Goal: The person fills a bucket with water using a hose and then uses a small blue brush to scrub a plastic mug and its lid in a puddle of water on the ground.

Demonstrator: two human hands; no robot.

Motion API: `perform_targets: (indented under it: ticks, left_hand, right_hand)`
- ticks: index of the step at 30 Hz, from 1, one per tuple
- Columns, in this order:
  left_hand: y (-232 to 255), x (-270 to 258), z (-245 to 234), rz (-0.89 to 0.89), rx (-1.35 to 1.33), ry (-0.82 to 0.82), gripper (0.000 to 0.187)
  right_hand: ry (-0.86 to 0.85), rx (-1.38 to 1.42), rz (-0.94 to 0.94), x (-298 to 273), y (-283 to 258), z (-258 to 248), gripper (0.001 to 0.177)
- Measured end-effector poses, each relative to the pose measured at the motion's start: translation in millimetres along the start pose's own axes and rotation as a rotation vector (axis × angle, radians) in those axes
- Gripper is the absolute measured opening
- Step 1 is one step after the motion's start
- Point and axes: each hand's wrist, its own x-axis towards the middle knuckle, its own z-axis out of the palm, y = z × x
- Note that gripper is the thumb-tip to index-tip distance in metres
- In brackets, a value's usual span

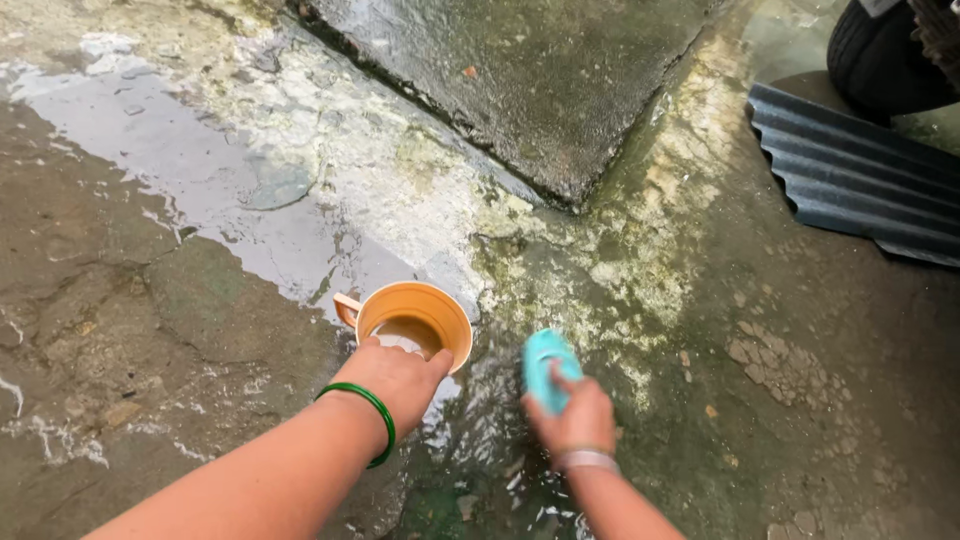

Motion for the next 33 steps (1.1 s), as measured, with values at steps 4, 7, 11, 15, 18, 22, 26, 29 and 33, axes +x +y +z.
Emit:
perform_targets:
  ticks: [4,7,11,15,18,22,26,29,33]
  left_hand:
    - [1,3,6,0.003,-0.003,0.061,0.038]
    - [-3,11,6,0.000,-0.017,0.094,0.037]
    - [-2,4,11,0.002,0.021,0.117,0.039]
    - [1,1,-4,-0.033,-0.011,0.038,0.031]
    - [3,-3,-5,-0.018,-0.014,0.058,0.037]
    - [3,-2,-2,-0.030,-0.015,0.021,0.054]
    - [1,2,2,-0.021,0.010,0.037,0.048]
    - [-2,8,11,-0.014,-0.008,0.078,0.052]
    - [-17,19,11,-0.038,-0.057,0.254,0.046]
  right_hand:
    - [-0.032,-0.249,-0.045,-22,-22,15,0.059]
    - [0.109,-0.106,-0.648,-44,-21,14,0.064]
    - [-0.084,-0.164,-0.132,-9,-9,-7,0.060]
    - [-0.012,-0.225,-0.305,-31,-21,27,0.071]
    - [0.096,-0.156,-0.654,-29,-8,25,0.071]
    - [-0.015,-0.056,-0.201,-1,20,-11,0.067]
    - [-0.027,-0.259,0.103,-17,0,8,0.072]
    - [0.008,-0.265,-0.135,-18,-6,19,0.069]
    - [0.002,-0.073,-0.183,-7,37,-6,0.068]
